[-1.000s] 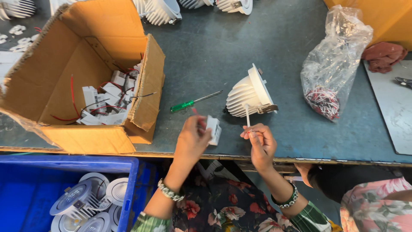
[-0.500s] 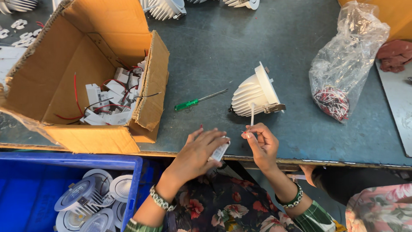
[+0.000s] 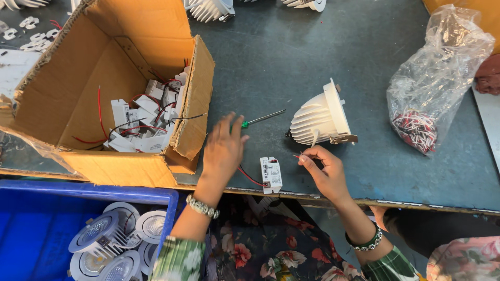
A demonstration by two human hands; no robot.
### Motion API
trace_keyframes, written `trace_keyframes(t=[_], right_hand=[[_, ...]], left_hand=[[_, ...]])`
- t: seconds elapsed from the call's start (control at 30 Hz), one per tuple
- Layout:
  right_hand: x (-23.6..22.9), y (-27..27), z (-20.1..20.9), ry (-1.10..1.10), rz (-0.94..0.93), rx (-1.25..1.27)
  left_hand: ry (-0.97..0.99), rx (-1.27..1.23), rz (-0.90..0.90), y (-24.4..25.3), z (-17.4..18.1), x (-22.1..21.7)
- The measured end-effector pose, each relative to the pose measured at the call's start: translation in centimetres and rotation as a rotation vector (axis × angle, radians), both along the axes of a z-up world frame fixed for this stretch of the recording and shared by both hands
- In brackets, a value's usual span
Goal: The person assembles LED downlight fixtures by connecting wires to a driver and securing them with a screwdriver. Completed units are placed into a blue crate.
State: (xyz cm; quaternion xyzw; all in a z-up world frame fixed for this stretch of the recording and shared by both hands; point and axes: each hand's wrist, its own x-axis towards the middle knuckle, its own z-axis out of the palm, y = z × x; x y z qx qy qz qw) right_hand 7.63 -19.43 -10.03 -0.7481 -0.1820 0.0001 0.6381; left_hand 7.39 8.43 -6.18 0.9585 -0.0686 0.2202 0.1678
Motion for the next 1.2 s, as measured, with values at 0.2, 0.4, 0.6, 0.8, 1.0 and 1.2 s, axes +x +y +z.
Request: trace_keyframes(t=[0.2,0.4,0.6,0.8,1.0,1.2], right_hand=[[-0.3,0.0,0.4,0.007,0.047,-0.119],[-0.2,0.1,0.3,-0.003,0.058,-0.082],[-0.5,0.3,0.9,0.019,0.071,-0.033],[0.5,1.5,2.5,-0.043,0.080,-0.271],[1.8,3.0,3.5,-0.137,0.105,-0.413],[1.7,3.3,3.0,-0.195,0.057,-0.467]], left_hand=[[0.113,0.120,0.051,0.8,-0.1,1.4],[-0.190,-0.465,-0.081,-0.5,6.4,-4.0],[-0.193,-0.662,-0.164,-1.5,8.2,-4.4],[-0.107,-0.841,-0.217,-2.6,7.5,-4.7],[-0.139,-0.854,-0.197,-3.3,6.9,-4.6],[-0.077,-0.977,-0.259,-2.9,6.2,-4.5]])
